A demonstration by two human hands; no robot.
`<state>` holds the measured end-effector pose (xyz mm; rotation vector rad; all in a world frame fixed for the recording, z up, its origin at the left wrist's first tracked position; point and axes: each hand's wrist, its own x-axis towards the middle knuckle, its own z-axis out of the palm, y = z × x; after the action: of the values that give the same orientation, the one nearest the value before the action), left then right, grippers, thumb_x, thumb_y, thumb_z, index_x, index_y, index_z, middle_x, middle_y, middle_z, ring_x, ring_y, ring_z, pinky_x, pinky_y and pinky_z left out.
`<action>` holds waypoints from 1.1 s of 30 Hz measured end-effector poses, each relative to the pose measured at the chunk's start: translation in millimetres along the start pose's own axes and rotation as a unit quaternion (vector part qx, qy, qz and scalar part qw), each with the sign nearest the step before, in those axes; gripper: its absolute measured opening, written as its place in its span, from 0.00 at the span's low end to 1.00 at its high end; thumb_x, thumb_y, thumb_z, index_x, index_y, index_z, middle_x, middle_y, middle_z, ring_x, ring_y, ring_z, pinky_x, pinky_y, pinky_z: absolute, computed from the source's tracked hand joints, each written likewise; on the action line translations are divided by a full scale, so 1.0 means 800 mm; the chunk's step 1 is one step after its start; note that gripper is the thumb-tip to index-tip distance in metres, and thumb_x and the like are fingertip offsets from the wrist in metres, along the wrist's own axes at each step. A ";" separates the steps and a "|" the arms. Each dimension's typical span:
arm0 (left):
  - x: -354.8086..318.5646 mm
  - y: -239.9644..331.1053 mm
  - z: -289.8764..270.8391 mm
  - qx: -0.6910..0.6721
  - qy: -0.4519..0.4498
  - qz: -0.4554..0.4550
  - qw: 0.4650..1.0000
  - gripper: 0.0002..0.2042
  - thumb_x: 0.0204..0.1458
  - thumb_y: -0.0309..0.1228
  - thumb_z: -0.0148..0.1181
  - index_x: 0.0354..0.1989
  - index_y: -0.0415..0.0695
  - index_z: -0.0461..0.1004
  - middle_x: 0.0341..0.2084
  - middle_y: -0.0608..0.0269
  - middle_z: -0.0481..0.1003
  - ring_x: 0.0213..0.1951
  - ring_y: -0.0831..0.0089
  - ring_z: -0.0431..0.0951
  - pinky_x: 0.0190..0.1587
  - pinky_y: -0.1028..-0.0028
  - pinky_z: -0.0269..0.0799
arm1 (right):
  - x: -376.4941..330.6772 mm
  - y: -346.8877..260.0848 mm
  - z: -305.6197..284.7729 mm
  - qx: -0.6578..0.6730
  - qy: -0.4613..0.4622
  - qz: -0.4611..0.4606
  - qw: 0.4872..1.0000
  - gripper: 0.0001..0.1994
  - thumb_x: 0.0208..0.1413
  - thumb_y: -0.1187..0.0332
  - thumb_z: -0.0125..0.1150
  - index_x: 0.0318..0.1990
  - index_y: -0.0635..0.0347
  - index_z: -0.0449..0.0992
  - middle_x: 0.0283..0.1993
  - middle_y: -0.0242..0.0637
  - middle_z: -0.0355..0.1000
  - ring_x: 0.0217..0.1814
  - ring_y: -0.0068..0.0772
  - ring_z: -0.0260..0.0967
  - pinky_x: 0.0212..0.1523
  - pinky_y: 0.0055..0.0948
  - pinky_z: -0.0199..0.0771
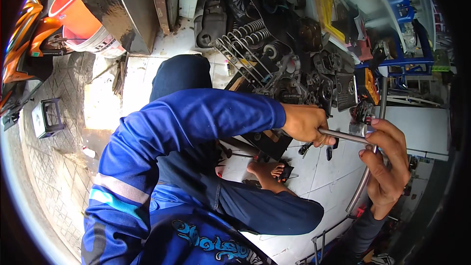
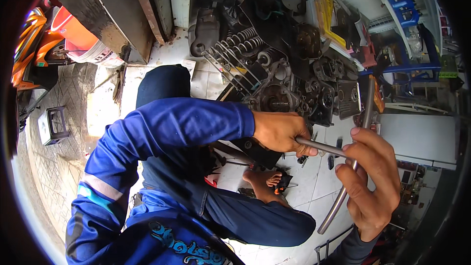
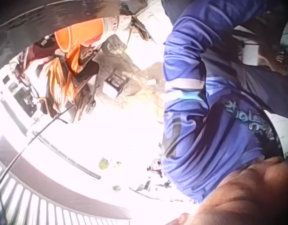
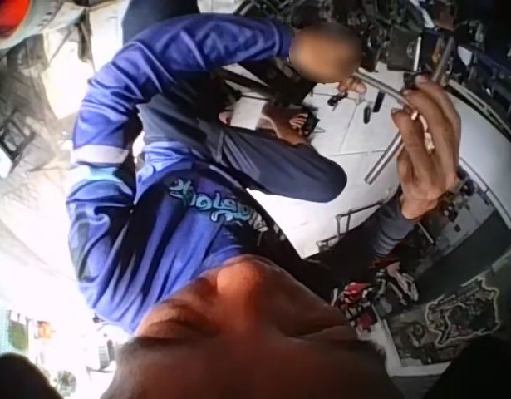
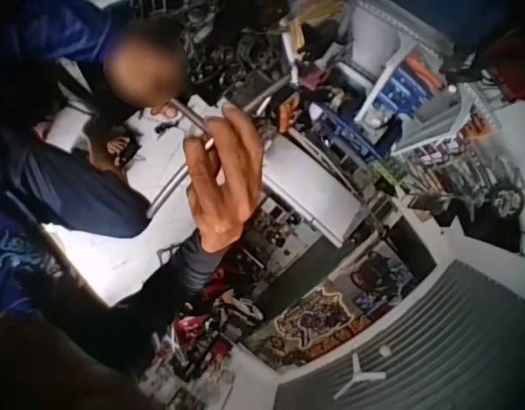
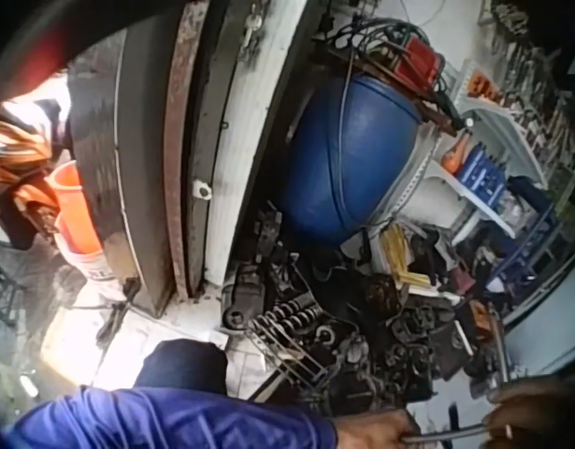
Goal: Installing and tightening bolts on a motorcycle engine crankcase using a T-handle socket wrench.
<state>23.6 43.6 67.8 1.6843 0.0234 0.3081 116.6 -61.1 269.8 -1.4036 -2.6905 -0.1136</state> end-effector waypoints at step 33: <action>0.012 0.026 -0.007 -0.031 -0.005 0.127 0.991 0.22 0.56 0.46 0.59 0.28 0.34 0.74 0.15 0.54 0.69 0.21 0.65 0.66 0.27 0.63 0.64 | -0.017 -0.014 -0.014 -0.267 0.135 0.227 0.927 0.23 0.60 0.79 0.56 0.61 0.79 0.61 0.23 0.35 0.70 0.22 0.18 0.63 0.25 0.17 0.62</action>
<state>28.3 47.7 90.2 1.6284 -0.2078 0.4875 115.7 -79.4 278.7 -1.9376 -2.1232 -0.9755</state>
